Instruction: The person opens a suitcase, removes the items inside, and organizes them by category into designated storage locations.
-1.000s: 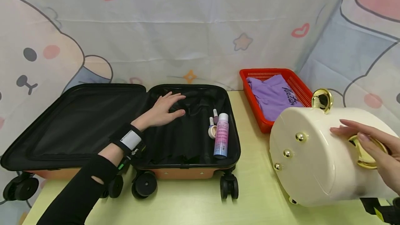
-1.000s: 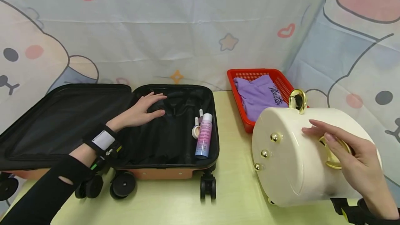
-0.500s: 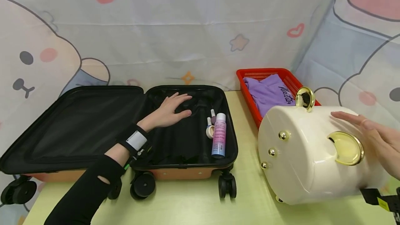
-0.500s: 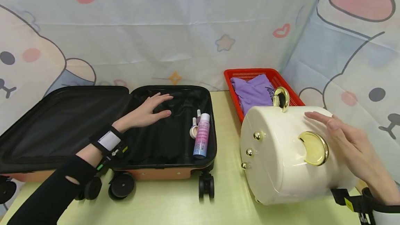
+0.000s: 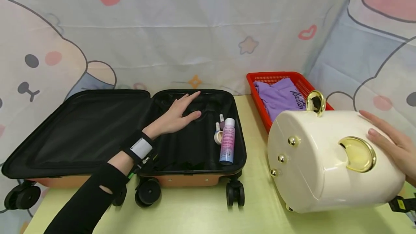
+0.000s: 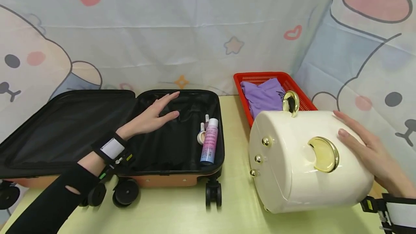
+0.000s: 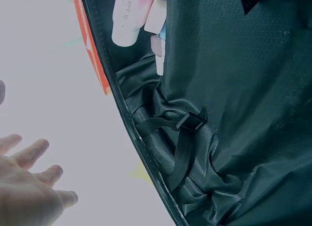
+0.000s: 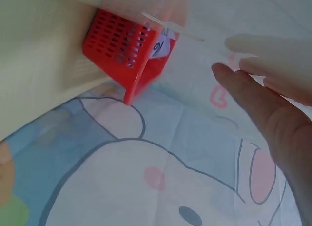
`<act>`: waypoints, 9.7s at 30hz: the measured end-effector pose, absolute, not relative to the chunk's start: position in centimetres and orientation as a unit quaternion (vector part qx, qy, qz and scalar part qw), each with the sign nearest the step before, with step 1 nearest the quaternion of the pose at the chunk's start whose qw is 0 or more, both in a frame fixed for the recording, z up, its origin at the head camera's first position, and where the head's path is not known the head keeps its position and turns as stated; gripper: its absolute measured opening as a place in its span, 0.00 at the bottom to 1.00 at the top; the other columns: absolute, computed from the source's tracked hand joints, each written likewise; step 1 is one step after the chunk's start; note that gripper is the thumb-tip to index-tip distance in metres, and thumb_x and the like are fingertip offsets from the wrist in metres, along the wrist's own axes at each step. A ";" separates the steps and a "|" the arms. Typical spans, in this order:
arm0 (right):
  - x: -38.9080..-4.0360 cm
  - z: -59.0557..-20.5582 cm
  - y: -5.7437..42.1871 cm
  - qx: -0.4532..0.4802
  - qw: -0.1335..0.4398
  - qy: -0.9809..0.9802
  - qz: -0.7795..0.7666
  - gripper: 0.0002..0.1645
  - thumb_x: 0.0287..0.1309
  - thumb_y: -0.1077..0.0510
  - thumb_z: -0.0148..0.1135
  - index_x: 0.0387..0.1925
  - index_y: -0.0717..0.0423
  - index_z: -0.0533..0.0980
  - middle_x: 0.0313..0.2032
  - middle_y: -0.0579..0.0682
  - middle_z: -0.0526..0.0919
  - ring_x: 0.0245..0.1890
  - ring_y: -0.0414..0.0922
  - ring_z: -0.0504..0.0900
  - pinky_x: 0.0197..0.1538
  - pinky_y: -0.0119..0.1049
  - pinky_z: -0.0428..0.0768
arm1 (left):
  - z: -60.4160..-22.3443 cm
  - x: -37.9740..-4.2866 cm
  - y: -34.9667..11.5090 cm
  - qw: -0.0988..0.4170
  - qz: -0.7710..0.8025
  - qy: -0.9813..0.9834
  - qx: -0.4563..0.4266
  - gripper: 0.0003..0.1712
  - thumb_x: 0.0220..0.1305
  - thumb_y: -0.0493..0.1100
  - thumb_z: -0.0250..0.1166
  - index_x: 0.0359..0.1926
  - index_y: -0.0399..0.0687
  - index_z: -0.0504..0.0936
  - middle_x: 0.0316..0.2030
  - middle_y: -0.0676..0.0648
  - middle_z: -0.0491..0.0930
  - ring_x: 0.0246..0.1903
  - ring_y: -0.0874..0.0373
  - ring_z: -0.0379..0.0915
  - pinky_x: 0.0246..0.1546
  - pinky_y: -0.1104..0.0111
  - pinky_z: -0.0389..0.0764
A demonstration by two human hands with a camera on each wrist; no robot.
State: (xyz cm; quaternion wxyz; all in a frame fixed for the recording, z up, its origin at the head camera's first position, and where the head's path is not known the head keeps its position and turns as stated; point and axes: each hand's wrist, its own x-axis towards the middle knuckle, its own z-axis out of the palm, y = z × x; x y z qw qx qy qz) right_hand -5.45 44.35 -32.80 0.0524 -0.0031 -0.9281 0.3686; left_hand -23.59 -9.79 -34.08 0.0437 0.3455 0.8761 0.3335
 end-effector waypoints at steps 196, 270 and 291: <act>-17.0 -19.4 33.1 0.135 -0.294 -0.932 0.163 0.37 0.72 0.48 0.57 0.73 0.62 0.62 0.41 0.48 0.84 0.38 0.43 0.81 0.34 0.37 0.83 | -36.1 -26.7 -2.6 0.059 0.278 0.868 0.408 0.29 0.65 0.47 0.70 0.63 0.39 0.77 0.53 0.40 0.79 0.52 0.49 0.75 0.56 0.57 0.78; -17.7 -19.7 34.1 0.127 -0.304 -0.925 0.186 0.36 0.70 0.48 0.60 0.72 0.57 0.64 0.42 0.49 0.81 0.41 0.43 0.79 0.37 0.37 0.84 | -32.6 -17.8 3.1 0.210 0.429 0.727 0.493 0.11 0.64 0.40 0.70 0.45 0.42 0.86 0.43 0.44 0.88 0.42 0.68 0.82 0.46 0.70 0.84; -17.5 -20.2 34.8 0.124 -0.262 -0.936 0.198 0.39 0.67 0.47 0.64 0.74 0.57 0.64 0.60 0.58 0.77 0.55 0.50 0.79 0.46 0.42 0.87 | -33.6 -16.6 7.7 0.113 0.410 0.740 0.521 0.08 0.67 0.45 0.68 0.43 0.47 0.85 0.39 0.51 0.89 0.42 0.67 0.80 0.48 0.78 0.78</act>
